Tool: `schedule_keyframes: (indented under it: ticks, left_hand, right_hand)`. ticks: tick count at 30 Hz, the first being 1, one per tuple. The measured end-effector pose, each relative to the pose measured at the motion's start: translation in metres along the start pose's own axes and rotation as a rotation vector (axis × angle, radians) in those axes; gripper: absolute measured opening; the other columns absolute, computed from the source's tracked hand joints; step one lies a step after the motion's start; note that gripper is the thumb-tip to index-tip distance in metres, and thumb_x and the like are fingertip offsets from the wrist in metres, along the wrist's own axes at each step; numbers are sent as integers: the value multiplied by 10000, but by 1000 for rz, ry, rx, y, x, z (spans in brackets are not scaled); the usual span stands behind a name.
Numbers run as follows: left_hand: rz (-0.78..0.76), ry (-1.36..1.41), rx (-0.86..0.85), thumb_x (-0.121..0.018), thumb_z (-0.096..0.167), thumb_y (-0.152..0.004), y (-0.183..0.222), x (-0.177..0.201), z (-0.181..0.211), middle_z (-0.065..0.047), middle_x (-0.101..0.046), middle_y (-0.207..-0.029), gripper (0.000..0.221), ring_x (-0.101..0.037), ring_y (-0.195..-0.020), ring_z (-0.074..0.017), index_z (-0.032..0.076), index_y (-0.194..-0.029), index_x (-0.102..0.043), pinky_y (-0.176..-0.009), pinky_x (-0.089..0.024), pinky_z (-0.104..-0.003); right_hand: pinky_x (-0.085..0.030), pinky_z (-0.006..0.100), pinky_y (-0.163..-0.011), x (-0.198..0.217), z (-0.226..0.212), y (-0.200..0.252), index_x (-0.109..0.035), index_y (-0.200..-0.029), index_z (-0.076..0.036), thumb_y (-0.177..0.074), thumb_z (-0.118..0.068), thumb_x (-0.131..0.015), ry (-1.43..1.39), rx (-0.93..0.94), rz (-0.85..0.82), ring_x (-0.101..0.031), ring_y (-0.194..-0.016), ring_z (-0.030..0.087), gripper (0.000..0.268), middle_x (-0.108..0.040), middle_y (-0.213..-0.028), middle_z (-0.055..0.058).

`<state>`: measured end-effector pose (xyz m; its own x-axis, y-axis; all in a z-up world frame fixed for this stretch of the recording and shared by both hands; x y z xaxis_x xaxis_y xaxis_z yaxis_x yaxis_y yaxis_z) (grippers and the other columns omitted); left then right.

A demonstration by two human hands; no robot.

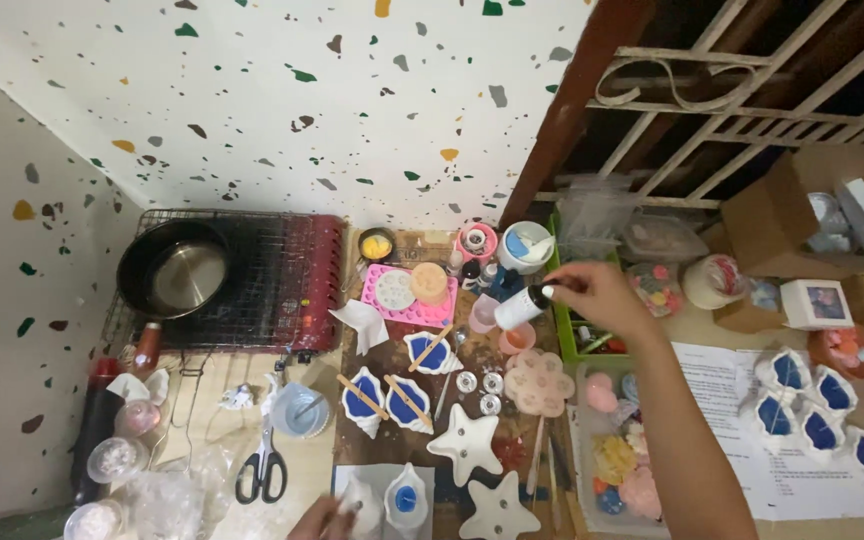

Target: Pouring melted wax into molds and mixing ingredients to create candles.

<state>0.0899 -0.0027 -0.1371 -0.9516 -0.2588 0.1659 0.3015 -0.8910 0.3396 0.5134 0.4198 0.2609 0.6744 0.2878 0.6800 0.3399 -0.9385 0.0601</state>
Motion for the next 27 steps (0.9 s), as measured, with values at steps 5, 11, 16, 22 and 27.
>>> schedule_keyframes:
  ticks: [5,11,16,22,27]
  left_hand:
    - [-19,-120,-248,-747,64,-789,45,-105,417,-167,-694,-1169,575,-692,-1055,-310,79,-1332,-557,-883,-562,-392]
    - [7,-250,-630,-893,194,-756,103,-127,477,-203,-711,-1107,599,-702,-993,-392,23,-1257,-613,-851,-558,-426]
    - [-202,-129,-548,-899,183,-711,122,-131,440,-186,-747,-1016,544,-759,-909,-328,14,-1188,-699,-788,-596,-383]
    - [-611,24,-253,-882,140,-739,139,-156,391,-105,-744,-851,368,-711,-833,-159,14,-1059,-752,-779,-567,-302]
    - [-716,83,-349,-866,95,-756,155,-144,432,-106,-748,-913,372,-703,-884,-145,-7,-1089,-734,-815,-564,-304]
  right_hand:
    - [-483,273,-519,-19,-128,85,-810,-998,-124,-856,-200,-747,-48,-2,-106,-606,-574,88,173,-735,-704,-12]
    - [-453,313,-473,-50,-180,178,-776,-887,-63,-850,-225,-763,5,20,-98,-607,-506,158,167,-672,-600,69]
    - [-489,338,-514,-66,-177,227,-738,-895,-43,-824,-243,-778,89,209,-19,-647,-535,197,215,-681,-675,83]
    - [-570,327,-779,-74,-183,280,-707,-1082,-88,-839,-134,-756,64,521,-175,-720,-934,241,252,-703,-1023,122]
    - [-598,309,-893,-88,-132,304,-704,-1267,-131,-810,-83,-796,64,463,-227,-688,-1132,204,468,-639,-1305,109]
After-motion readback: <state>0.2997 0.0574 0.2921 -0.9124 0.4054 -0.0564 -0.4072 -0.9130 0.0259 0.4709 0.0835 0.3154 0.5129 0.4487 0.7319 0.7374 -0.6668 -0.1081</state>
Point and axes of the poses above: each hand's wrist, its own y-axis away from the middle knuckle, its own x-axis out of the back of the hand, z = x × y, the point moved 10 cm from there along -y, towards the middle knuckle
